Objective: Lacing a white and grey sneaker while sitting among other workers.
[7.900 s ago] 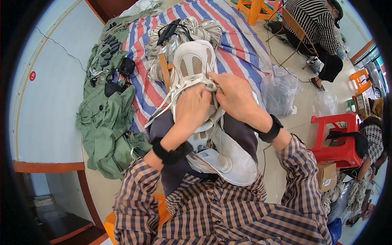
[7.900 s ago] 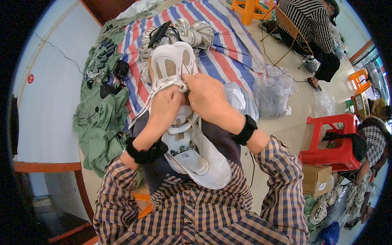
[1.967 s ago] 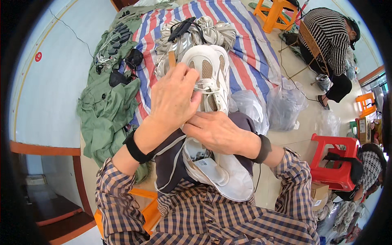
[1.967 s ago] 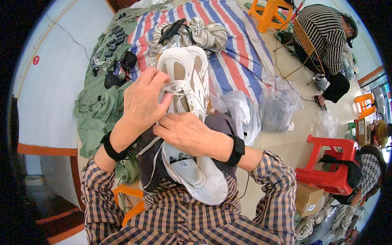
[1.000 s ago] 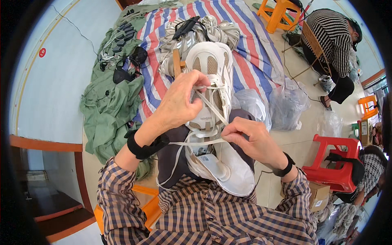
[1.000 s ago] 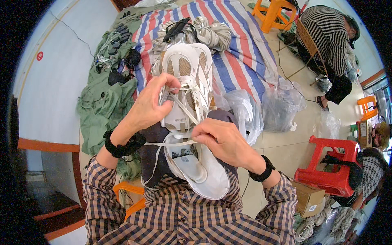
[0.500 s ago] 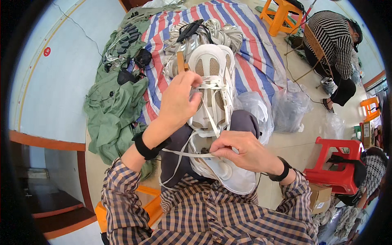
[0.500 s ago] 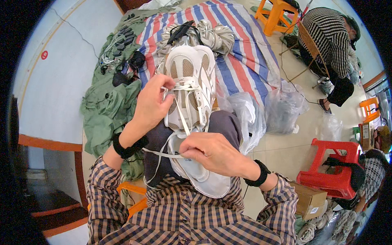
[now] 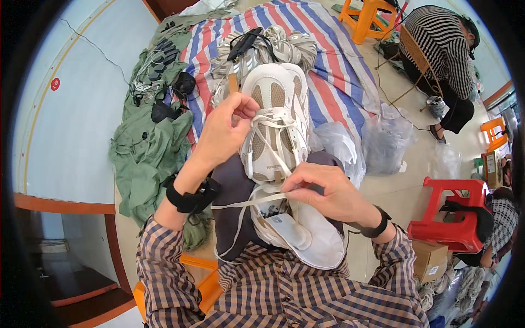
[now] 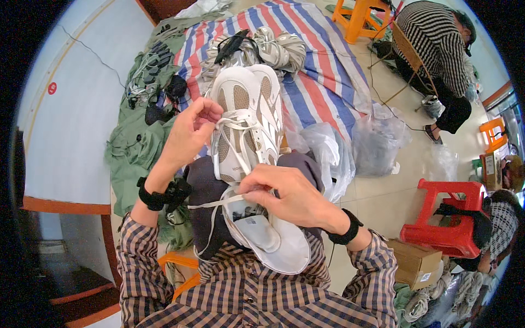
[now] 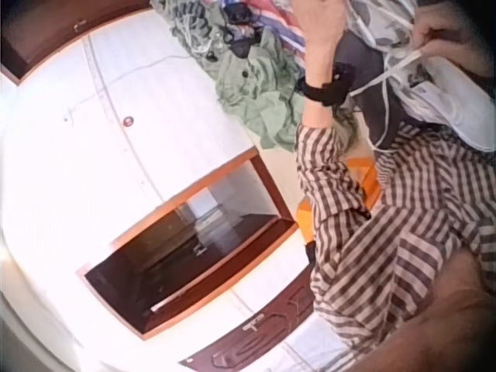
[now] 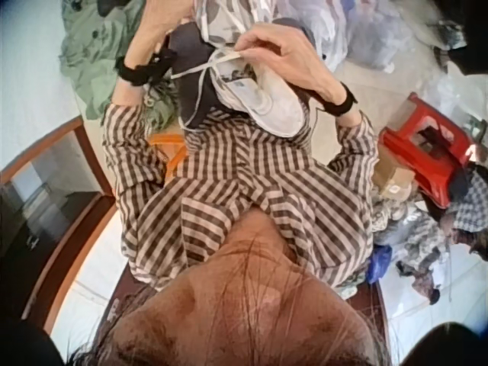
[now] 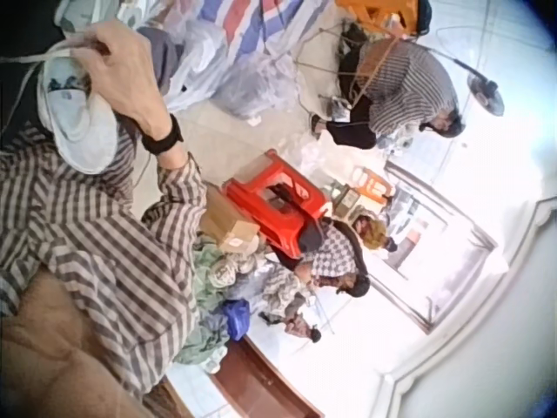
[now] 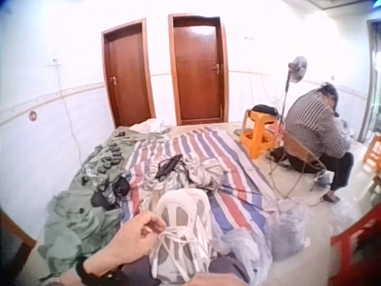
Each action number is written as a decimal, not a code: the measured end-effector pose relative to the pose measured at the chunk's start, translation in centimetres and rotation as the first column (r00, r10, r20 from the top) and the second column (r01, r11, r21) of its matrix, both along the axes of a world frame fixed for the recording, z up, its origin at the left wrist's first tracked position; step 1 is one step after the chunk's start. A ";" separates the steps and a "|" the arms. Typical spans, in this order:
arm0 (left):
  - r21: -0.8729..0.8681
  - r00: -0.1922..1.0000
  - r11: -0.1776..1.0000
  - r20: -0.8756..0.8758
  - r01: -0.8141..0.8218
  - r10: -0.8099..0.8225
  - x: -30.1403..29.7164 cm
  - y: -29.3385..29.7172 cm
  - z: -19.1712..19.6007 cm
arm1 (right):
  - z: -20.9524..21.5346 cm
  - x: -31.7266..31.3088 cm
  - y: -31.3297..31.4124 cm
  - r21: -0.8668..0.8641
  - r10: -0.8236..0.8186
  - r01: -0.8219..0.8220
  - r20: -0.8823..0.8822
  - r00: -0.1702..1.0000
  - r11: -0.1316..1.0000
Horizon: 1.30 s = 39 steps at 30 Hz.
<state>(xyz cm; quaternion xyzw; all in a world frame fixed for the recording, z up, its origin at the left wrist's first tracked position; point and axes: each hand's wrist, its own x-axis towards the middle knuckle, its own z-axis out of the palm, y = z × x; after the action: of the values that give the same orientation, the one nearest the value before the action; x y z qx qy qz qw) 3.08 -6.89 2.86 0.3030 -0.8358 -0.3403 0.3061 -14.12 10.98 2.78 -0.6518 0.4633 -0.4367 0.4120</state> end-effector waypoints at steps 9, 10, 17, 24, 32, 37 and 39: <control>0.404 0.916 0.855 0.094 0.323 -0.391 1.0 -3.6 1.7 | 0.2 0.1 -0.9 0.081 -0.016 0.015 0.021 1.000 0.997; 0.407 0.915 0.853 0.088 0.327 -0.393 0.9 -3.8 1.5 | 0.3 0.2 -1.0 0.081 -0.012 0.012 0.003 1.000 0.997; 0.221 0.944 0.917 -0.058 0.331 -0.326 1.0 -1.9 -0.8 | 0.4 0.6 -1.6 0.101 -0.009 0.005 0.032 0.999 0.995; -0.149 0.998 0.987 0.026 0.065 -0.062 1.6 0.6 0.5 | 0.1 0.6 -1.6 0.080 -0.015 0.012 0.042 0.999 0.997; -0.690 0.951 0.711 0.115 -0.132 0.288 -0.6 2.5 -0.6 | 0.2 0.5 -0.8 0.071 0.006 -0.011 0.070 0.998 0.997; -0.079 0.988 0.991 0.098 -0.109 0.116 -0.3 2.8 -0.6 | -0.6 -3.3 1.6 0.350 -0.048 -0.006 0.144 0.988 0.937; 0.052 0.992 0.996 0.110 -0.069 0.063 -0.2 2.7 -0.2 | -0.5 -4.1 2.0 0.383 -0.081 0.006 0.179 0.980 0.924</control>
<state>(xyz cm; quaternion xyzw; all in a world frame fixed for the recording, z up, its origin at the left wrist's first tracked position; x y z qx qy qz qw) 2.89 -4.21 2.62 0.3570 -0.8310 -0.3360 0.2628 -18.27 12.99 2.27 -0.5038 0.5118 -0.4081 0.5636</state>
